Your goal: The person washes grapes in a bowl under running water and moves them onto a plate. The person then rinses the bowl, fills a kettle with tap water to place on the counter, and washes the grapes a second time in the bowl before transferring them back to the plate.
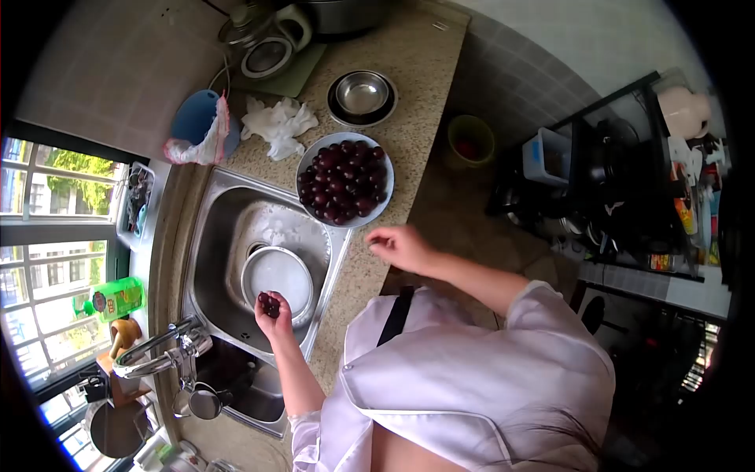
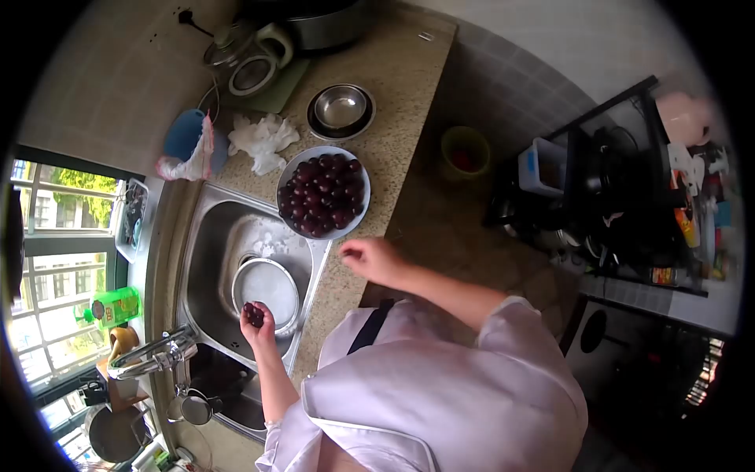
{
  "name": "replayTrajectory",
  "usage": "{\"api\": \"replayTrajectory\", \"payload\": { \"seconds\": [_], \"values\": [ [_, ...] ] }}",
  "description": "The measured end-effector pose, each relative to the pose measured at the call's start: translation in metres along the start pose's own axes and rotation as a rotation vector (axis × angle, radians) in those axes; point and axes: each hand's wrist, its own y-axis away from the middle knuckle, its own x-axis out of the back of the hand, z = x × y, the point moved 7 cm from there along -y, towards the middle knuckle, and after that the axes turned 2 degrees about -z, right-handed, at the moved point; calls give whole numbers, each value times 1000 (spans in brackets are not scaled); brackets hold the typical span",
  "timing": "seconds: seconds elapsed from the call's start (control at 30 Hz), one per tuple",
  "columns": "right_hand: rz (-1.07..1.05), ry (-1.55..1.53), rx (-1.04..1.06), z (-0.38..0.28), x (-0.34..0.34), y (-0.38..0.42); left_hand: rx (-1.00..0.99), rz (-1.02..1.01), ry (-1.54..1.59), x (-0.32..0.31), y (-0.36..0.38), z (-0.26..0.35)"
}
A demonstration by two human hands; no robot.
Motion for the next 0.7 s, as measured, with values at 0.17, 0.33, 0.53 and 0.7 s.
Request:
{"api": "replayTrajectory", "payload": {
  "seconds": [0.17,0.33,0.53,0.7],
  "values": [
    [636,161,2,92,199,-2,21,-22,3,-17,-4,-18],
    [816,59,-579,230,289,17,-61,-8,-104,-43,2,-37],
    [640,-375,-700,269,216,38,-458,-307,-1007,-169,81,-92],
    [525,-382,-666,244,193,7,-738,-584,-1501,-242,88,-170]
  ]
}}
